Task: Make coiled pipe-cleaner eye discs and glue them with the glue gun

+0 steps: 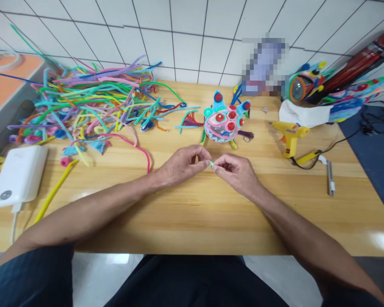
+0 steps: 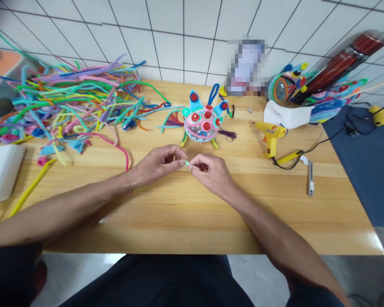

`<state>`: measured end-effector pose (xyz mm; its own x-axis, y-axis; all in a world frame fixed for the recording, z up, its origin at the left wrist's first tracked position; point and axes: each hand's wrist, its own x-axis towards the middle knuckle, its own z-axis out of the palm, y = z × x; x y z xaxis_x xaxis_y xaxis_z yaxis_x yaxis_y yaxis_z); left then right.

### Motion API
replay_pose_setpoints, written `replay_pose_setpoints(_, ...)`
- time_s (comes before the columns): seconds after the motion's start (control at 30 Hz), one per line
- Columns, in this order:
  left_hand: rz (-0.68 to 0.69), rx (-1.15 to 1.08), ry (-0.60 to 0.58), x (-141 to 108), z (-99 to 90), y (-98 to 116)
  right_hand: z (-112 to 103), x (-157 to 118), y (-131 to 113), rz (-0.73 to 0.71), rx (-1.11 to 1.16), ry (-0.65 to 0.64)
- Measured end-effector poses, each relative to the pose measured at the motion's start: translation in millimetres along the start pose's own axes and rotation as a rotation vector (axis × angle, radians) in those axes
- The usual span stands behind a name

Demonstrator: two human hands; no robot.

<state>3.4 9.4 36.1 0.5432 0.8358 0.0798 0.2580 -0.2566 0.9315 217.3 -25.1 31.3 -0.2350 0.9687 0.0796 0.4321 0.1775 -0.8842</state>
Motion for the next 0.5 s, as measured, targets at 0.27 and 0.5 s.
replay_pose_setpoints(0.27,-0.045,-0.104,-0.015,-2.0,6.0,-4.7,-0.7,0.4,0.1,-0.093,-0.090,0.061)
replay_pose_setpoints(0.5,-0.068,-0.286,0.091,-5.1,17.4,-7.5,5.3,-1.0,-0.1,-0.004,0.057,0.082)
